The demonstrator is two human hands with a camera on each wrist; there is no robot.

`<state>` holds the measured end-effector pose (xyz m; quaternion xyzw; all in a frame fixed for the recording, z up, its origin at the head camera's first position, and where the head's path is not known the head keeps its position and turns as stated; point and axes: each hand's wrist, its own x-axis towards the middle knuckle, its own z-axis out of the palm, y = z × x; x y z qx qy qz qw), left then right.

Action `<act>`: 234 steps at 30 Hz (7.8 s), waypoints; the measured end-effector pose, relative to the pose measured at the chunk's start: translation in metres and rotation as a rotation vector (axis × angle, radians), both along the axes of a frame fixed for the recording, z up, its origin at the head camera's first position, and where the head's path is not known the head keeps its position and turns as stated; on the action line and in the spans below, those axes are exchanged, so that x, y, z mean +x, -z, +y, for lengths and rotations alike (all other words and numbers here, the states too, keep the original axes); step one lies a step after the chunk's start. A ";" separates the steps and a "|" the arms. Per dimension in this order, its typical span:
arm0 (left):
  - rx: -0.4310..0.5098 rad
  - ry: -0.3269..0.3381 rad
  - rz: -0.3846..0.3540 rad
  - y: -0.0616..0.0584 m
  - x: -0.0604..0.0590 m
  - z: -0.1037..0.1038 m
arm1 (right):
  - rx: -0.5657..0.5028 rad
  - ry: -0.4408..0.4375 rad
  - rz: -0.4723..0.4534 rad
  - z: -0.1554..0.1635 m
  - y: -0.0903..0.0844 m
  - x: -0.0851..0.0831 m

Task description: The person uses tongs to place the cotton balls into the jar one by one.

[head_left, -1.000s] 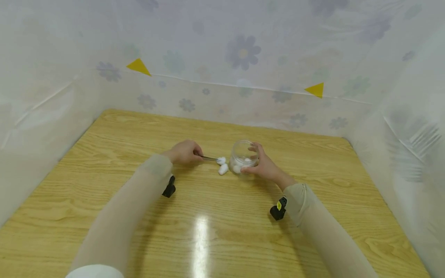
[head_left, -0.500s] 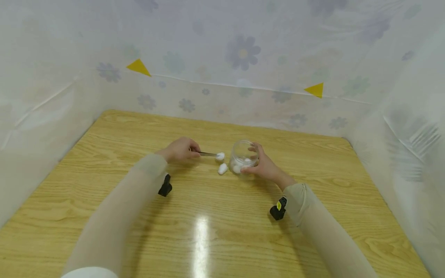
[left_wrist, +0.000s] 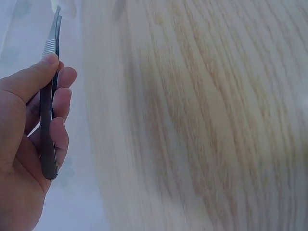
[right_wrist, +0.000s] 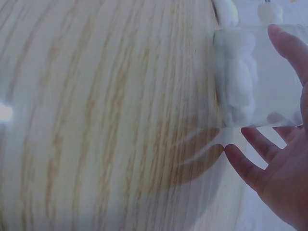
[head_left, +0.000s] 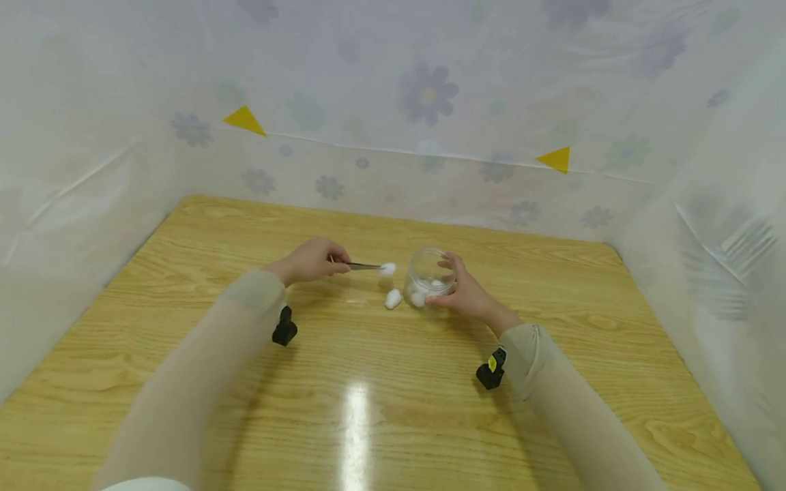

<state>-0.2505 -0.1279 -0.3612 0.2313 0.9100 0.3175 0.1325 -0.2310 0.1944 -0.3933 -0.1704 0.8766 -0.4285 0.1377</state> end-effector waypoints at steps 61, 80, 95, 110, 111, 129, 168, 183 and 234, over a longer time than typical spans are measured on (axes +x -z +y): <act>0.095 0.023 0.003 -0.044 -0.010 0.040 | 0.026 -0.002 -0.021 0.001 0.003 -0.003; 0.087 0.062 0.014 -0.031 -0.004 0.018 | 0.021 -0.005 0.002 0.000 0.000 0.001; -0.096 0.127 0.019 0.000 0.000 0.010 | 0.015 -0.003 -0.010 -0.001 -0.002 0.003; -0.217 0.124 0.050 0.015 0.002 0.024 | 0.023 -0.001 0.002 -0.002 -0.001 0.002; -0.222 0.126 0.055 0.015 0.002 0.025 | 0.023 -0.001 0.003 -0.002 -0.001 0.002; -0.258 0.151 0.110 0.013 0.004 0.025 | 0.028 -0.006 0.014 -0.001 0.002 0.001; 0.068 -0.016 0.040 -0.042 -0.005 0.003 | 0.013 0.002 -0.009 0.000 0.002 -0.001; 0.063 0.046 0.067 -0.054 -0.011 0.025 | -0.001 -0.018 -0.016 -0.001 0.002 -0.001; 0.071 0.099 0.051 -0.042 -0.012 0.056 | -0.011 -0.028 0.020 0.001 0.007 -0.003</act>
